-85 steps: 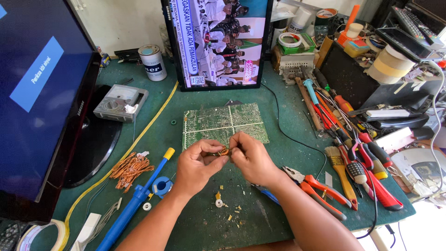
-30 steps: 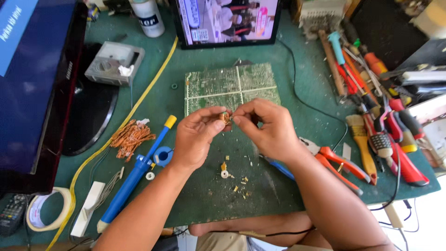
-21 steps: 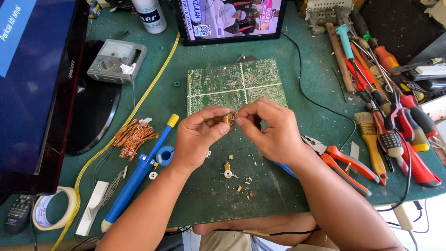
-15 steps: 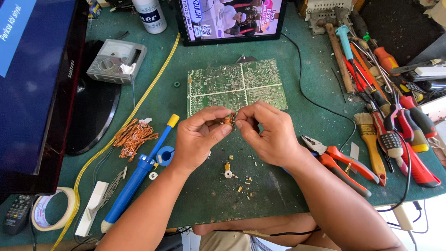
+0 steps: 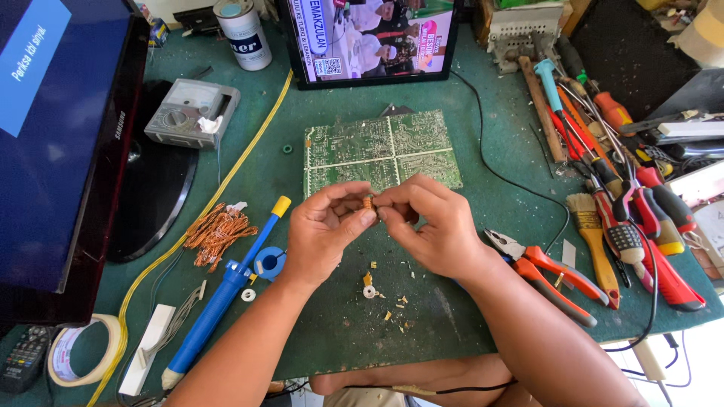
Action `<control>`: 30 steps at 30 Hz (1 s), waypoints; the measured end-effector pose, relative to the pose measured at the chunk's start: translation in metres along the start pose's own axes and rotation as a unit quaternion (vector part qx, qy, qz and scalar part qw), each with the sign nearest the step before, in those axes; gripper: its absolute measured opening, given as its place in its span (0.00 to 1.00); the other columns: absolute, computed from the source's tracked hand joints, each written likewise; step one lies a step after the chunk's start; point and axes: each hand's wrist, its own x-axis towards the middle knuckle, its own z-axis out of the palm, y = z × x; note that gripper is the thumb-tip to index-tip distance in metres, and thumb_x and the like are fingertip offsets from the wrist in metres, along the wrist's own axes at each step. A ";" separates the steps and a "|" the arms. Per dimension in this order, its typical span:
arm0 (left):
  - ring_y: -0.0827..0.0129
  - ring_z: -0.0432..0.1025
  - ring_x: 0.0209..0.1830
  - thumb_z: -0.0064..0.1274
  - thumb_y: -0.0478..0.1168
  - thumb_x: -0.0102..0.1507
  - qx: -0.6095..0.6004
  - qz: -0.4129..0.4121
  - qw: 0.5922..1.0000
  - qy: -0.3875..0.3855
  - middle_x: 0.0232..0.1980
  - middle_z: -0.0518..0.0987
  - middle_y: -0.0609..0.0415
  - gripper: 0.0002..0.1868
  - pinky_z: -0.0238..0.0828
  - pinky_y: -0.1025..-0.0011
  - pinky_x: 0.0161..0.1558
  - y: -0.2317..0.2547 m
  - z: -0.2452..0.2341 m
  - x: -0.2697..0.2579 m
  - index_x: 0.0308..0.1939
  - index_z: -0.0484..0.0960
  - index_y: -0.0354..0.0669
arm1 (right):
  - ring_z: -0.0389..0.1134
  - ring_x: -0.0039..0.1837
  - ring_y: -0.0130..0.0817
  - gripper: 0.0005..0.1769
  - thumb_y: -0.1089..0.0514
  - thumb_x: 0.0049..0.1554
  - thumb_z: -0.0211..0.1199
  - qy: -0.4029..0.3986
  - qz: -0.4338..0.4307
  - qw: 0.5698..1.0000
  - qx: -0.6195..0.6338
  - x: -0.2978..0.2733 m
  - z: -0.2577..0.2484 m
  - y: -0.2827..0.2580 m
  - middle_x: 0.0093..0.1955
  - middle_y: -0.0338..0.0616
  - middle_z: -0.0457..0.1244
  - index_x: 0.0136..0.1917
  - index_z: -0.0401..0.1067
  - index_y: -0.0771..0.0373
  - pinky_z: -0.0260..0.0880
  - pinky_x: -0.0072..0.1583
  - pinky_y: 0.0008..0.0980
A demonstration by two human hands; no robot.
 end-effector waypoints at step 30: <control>0.66 0.83 0.47 0.71 0.25 0.58 0.076 0.097 0.992 0.007 0.53 0.85 0.43 0.19 0.88 0.74 0.47 0.002 0.003 0.000 0.53 0.86 0.28 | 0.68 0.35 0.35 0.02 0.66 0.59 0.73 0.000 0.071 0.997 0.023 0.002 -0.003 0.005 0.34 0.43 0.65 0.45 0.80 0.62 0.72 0.41 0.33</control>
